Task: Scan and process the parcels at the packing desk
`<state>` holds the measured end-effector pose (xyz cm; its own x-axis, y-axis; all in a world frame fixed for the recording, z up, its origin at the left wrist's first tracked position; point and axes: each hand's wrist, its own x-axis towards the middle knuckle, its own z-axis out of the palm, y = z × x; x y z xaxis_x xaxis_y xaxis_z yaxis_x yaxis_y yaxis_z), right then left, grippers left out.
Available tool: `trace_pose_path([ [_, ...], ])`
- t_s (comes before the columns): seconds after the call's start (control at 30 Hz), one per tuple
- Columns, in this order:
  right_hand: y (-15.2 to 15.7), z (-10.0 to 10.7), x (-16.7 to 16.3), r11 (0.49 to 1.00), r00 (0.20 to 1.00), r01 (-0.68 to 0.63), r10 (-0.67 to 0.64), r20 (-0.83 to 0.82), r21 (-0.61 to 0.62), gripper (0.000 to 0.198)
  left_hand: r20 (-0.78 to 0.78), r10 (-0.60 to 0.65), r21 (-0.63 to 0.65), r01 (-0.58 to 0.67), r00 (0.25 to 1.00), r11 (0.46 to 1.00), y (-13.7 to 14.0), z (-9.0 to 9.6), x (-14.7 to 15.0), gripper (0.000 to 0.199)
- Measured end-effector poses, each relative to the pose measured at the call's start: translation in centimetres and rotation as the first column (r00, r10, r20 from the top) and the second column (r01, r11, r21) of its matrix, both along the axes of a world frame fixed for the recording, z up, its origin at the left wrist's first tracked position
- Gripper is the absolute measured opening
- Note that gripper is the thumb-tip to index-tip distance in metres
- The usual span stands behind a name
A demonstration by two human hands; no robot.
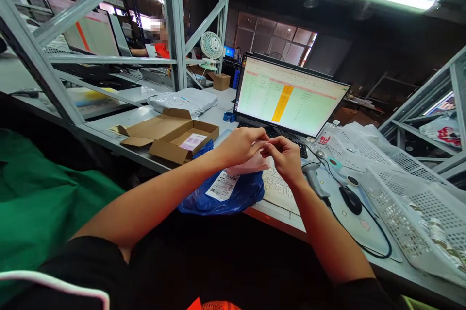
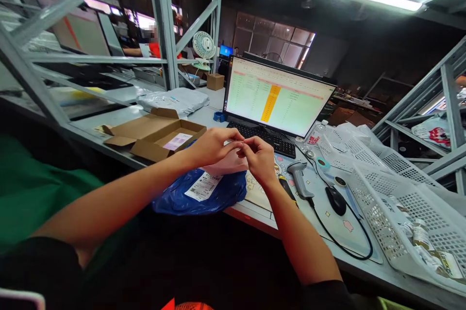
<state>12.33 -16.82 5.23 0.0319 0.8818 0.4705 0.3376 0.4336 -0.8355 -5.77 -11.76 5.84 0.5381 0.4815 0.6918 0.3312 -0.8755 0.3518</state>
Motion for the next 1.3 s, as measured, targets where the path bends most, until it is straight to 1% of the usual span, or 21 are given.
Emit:
trace_pose_path([
  [0.07,-0.1,0.0,0.2,1.0,0.998,-0.001,0.001,-0.055,0.01,0.047,0.055,0.027,0.036,-0.029,0.998,0.999,0.2,-0.2,-0.2,0.009],
  [0.13,0.0,0.0,0.7,0.999,0.993,0.016,-0.013,-0.117,0.03,0.047,0.09,0.109,0.162,-0.122,0.99,0.979,0.3,-0.7,-1.0,0.012],
  [0.2,0.1,-0.1,1.1,0.999,0.987,0.031,-0.025,-0.161,0.033,0.047,0.075,0.183,0.267,-0.197,0.98,0.943,0.1,-1.5,-1.8,0.014],
  [0.23,0.2,-0.2,1.2,0.999,0.985,0.033,-0.028,-0.172,0.028,0.047,0.042,0.201,0.279,-0.205,0.979,0.938,-0.2,-1.9,-2.1,0.013],
  [0.3,0.3,-0.4,1.2,1.0,0.982,0.027,-0.023,-0.188,0.016,0.047,-0.046,0.202,0.206,-0.189,0.978,0.96,-0.8,-2.5,-2.6,0.012],
  [0.4,0.5,-0.7,0.7,1.0,0.98,0.014,-0.012,-0.199,0.009,0.047,-0.192,0.169,-0.047,-0.181,0.967,0.982,-1.1,-2.5,-3.2,0.018],
  [0.47,0.6,-0.9,0.5,1.0,0.982,0.013,-0.012,-0.188,0.002,0.046,-0.313,0.083,-0.221,-0.157,0.946,0.963,-0.7,-1.9,-3.6,0.022],
  [0.53,0.6,-1.0,0.5,1.0,0.984,0.016,-0.015,-0.175,0.004,0.044,-0.409,-0.022,-0.335,-0.128,0.912,0.934,-0.3,-1.0,-4.3,0.025],
  [0.57,0.6,-1.0,0.6,1.0,0.985,0.018,-0.016,-0.172,0.011,0.044,-0.443,-0.042,-0.353,-0.132,0.896,0.926,-0.2,-0.6,-4.6,0.025],
  [0.6,0.6,-1.0,0.7,1.0,0.985,0.02,-0.016,-0.171,0.019,0.044,-0.466,-0.015,-0.332,-0.16,0.885,0.93,-0.2,-0.3,-4.8,0.025],
  [0.63,0.6,-1.0,0.8,1.0,0.985,0.019,-0.015,-0.172,0.025,0.044,-0.479,0.055,-0.272,-0.208,0.876,0.94,-0.4,-0.1,-4.9,0.024],
  [0.67,0.6,-1.0,0.9,1.0,0.985,0.016,-0.011,-0.173,0.027,0.044,-0.474,0.151,-0.181,-0.264,0.867,0.947,-0.7,0.1,-4.9,0.025],
  [0.73,0.4,-0.9,0.8,1.0,0.986,0.006,-0.002,-0.169,0.021,0.045,-0.395,0.332,0.025,-0.351,0.856,0.936,-1.6,0.1,-4.5,0.027],
  [0.77,0.4,-0.9,0.7,1.0,0.986,-0.002,0.005,-0.166,0.017,0.046,-0.333,0.376,0.104,-0.363,0.865,0.926,-2.0,0.0,-4.1,0.027],
  [0.8,0.3,-0.8,0.5,1.0,0.987,-0.012,0.014,-0.159,0.013,0.046,-0.273,0.378,0.156,-0.347,0.885,0.925,-2.2,0.0,-3.6,0.027],
  [0.83,0.1,-0.8,0.3,1.0,0.988,-0.023,0.025,-0.151,0.011,0.046,-0.219,0.346,0.185,-0.31,0.912,0.933,-2.4,-0.1,-3.0,0.027],
  [0.93,-0.3,-0.8,-0.4,0.999,0.991,-0.045,0.047,-0.128,0.025,0.045,-0.083,0.181,0.183,-0.163,0.98,0.97,-1.9,-0.4,-1.6,0.016],
  [1.0,-0.5,-0.8,-0.6,0.998,0.992,-0.047,0.051,-0.114,0.035,0.044,-0.021,0.103,0.146,-0.099,0.994,0.984,-1.3,-0.5,-1.0,0.011],
  [1.07,-0.8,-0.7,-0.6,0.998,0.994,-0.042,0.046,-0.098,0.044,0.043,0.015,0.06,0.117,-0.061,0.998,0.991,-0.8,-0.5,-0.8,0.012],
  [1.17,-0.8,-0.7,-0.3,0.997,0.996,-0.023,0.029,-0.088,0.067,0.041,0.026,0.045,0.119,-0.048,0.999,0.992,-0.5,-0.3,-0.9,0.013],
  [1.3,-0.2,-0.6,0.6,0.998,0.986,0.017,-0.007,-0.166,0.064,0.045,0.045,0.111,0.104,-0.115,0.993,0.988,0.2,-0.6,-1.9,0.012],
])
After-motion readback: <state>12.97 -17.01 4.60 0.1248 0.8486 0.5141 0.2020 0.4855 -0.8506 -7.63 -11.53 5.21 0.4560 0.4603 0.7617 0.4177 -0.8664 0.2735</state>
